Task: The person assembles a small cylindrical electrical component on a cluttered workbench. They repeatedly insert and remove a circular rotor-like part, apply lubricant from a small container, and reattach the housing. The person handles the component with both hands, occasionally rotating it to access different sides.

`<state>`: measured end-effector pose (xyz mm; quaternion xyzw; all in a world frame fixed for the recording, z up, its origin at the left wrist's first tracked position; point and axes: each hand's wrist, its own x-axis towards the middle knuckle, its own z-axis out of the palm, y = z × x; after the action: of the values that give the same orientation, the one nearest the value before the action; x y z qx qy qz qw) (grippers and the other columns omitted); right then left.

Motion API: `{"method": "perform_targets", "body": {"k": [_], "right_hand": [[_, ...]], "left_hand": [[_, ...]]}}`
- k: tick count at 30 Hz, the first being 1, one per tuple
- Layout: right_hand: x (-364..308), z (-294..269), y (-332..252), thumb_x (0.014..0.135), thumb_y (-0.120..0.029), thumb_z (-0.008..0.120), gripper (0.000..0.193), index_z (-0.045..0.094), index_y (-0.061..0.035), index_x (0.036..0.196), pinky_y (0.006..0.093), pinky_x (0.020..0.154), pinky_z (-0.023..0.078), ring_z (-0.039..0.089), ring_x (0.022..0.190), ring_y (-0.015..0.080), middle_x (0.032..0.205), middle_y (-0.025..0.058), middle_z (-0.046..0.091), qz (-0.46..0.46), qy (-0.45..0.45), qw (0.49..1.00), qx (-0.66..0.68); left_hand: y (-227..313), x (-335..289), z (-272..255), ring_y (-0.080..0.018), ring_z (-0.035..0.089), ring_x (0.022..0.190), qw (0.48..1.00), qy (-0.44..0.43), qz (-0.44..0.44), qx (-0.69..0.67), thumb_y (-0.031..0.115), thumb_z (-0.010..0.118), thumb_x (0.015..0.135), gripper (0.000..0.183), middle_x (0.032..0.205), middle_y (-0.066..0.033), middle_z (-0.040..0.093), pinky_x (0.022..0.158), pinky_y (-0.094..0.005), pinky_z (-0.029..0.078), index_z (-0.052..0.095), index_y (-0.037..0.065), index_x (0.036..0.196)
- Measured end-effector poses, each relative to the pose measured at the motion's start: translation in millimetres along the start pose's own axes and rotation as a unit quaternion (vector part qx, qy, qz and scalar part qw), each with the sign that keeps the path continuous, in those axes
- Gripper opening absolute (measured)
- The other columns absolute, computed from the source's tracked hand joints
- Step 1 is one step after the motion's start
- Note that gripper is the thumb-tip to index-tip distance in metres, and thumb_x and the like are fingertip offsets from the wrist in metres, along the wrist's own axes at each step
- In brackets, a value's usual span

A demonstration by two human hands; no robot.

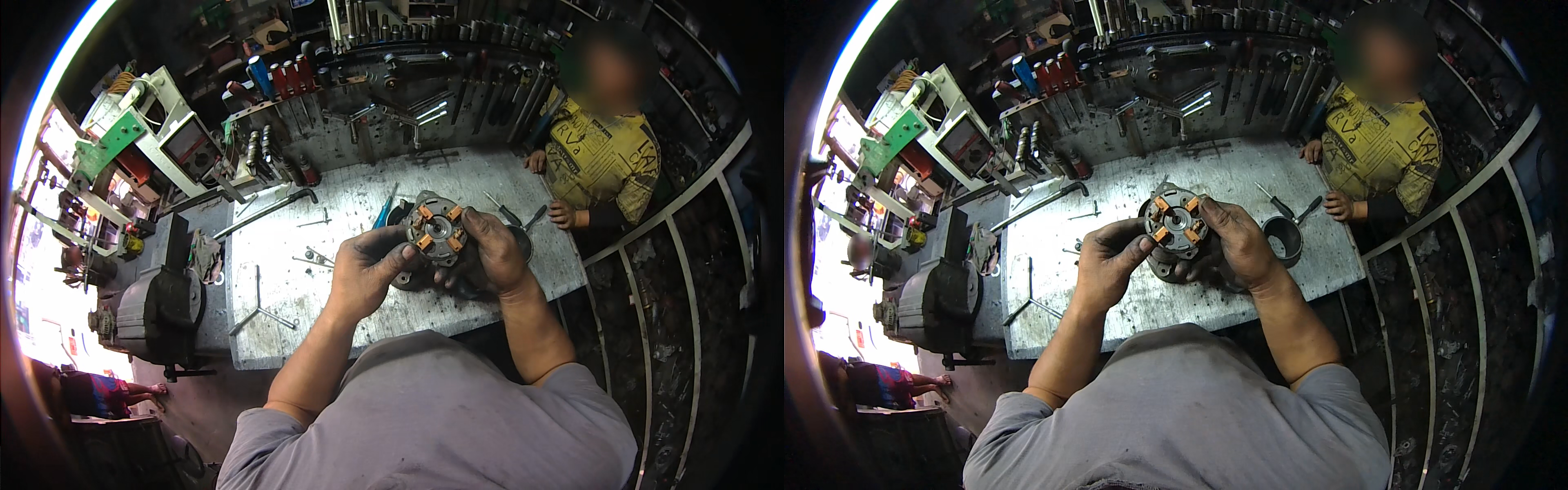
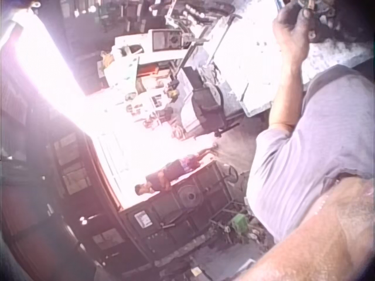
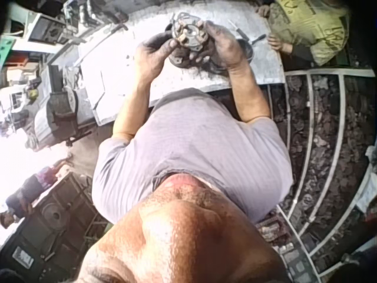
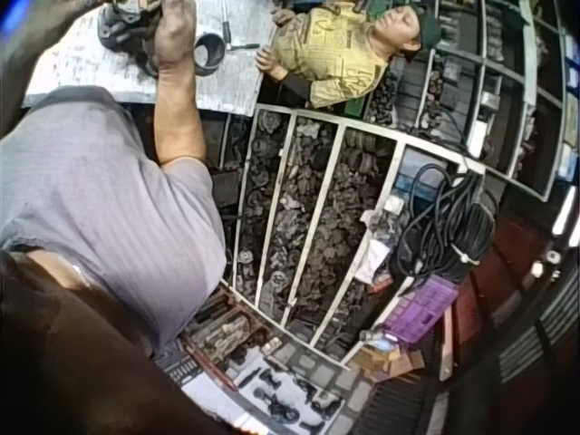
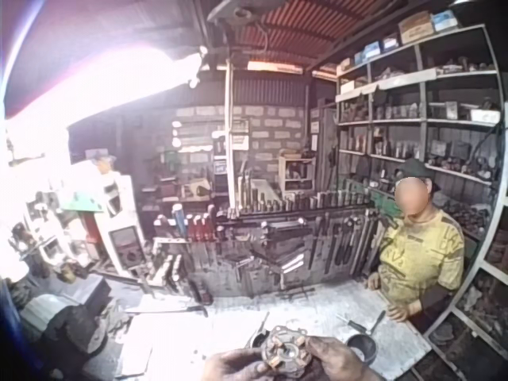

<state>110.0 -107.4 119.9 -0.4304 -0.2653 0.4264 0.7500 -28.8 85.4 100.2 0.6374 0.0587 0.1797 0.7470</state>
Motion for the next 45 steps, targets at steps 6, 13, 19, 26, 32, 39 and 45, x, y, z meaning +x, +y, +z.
{"method": "perform_targets", "body": {"k": [6, 13, 19, 26, 32, 39, 45], "right_hand": [[4, 7, 0, 0.118, -0.044, 0.042, 0.055, 0.064, 0.0051, 0.131, 0.0331, 0.059, 0.065, 0.078, 0.070, 0.0231, 0.098, 0.0181, 0.079, 0.035, 0.007, 0.995, 0.091], [6, -1, 8, 0.117, -0.048, 0.043, 0.058, 0.066, 0.0029, 0.130, 0.0323, 0.058, 0.063, 0.077, 0.068, 0.0223, 0.098, 0.0165, 0.079, 0.076, -0.006, 0.988, 0.131], [4, 6, 9, 0.116, -0.049, 0.046, 0.058, 0.067, 0.0027, 0.131, 0.0294, 0.066, 0.064, 0.078, 0.078, 0.0192, 0.102, 0.0140, 0.079, 0.015, 0.027, 0.998, 0.059], [1, 11, 9, 0.118, -0.039, 0.051, 0.046, 0.069, 0.0026, 0.128, 0.0295, 0.092, 0.060, 0.075, 0.097, 0.0142, 0.111, 0.0094, 0.078, -0.009, 0.047, 0.996, -0.069], [-4, 15, 10, 0.111, -0.029, 0.066, 0.042, 0.065, 0.0037, 0.138, 0.0306, 0.094, 0.058, 0.071, 0.103, 0.0133, 0.113, 0.0091, 0.076, -0.115, 0.012, 0.953, -0.279], [-3, 13, 6, 0.107, -0.022, 0.072, 0.050, 0.059, 0.0049, 0.147, 0.0326, 0.098, 0.058, 0.069, 0.108, 0.0151, 0.121, 0.0103, 0.073, -0.032, -0.025, 0.968, -0.247], [3, 9, 13, 0.105, -0.013, 0.071, 0.047, 0.058, 0.0074, 0.145, 0.0321, 0.099, 0.060, 0.071, 0.109, 0.0159, 0.122, 0.0127, 0.073, -0.080, -0.012, 0.977, -0.198]], "left_hand": [[0, -2, 4, -0.0188, 0.073, 0.105, 1.000, 0.005, -0.014, -0.010, 0.021, 0.089, 0.094, 0.044, 0.112, -0.0135, 0.079, 0.097, -0.0346, 0.060, 0.073, -0.008, 0.123], [3, -1, 6, -0.0178, 0.073, 0.102, 1.000, 0.009, -0.010, 0.023, 0.020, 0.089, 0.094, 0.041, 0.110, -0.0123, 0.079, 0.096, -0.0332, 0.059, 0.073, -0.008, 0.120], [7, 8, 3, -0.0200, 0.073, 0.103, 0.998, 0.040, 0.043, 0.015, 0.017, 0.089, 0.092, 0.047, 0.116, -0.0134, 0.078, 0.100, -0.0366, 0.059, 0.071, -0.008, 0.127], [28, 30, -10, -0.0168, 0.075, 0.099, 0.986, -0.023, -0.014, 0.167, 0.007, 0.084, 0.095, 0.045, 0.116, -0.0162, 0.078, 0.089, -0.0309, 0.062, 0.069, -0.008, 0.134], [37, 31, -5, -0.0165, 0.076, 0.099, 0.984, -0.041, 0.023, 0.170, 0.008, 0.087, 0.092, 0.047, 0.115, -0.0144, 0.079, 0.088, -0.0325, 0.063, 0.070, -0.008, 0.132], [48, 27, 8, -0.0167, 0.077, 0.097, 0.947, -0.024, 0.021, 0.319, -0.002, 0.079, 0.090, 0.047, 0.114, -0.0146, 0.079, 0.086, -0.0310, 0.063, 0.067, -0.007, 0.135], [46, 27, 8, -0.0206, 0.079, 0.091, 0.971, 0.032, 0.008, 0.239, 0.005, 0.080, 0.091, 0.050, 0.106, -0.0167, 0.079, 0.080, -0.0331, 0.064, 0.066, -0.009, 0.137]]}}
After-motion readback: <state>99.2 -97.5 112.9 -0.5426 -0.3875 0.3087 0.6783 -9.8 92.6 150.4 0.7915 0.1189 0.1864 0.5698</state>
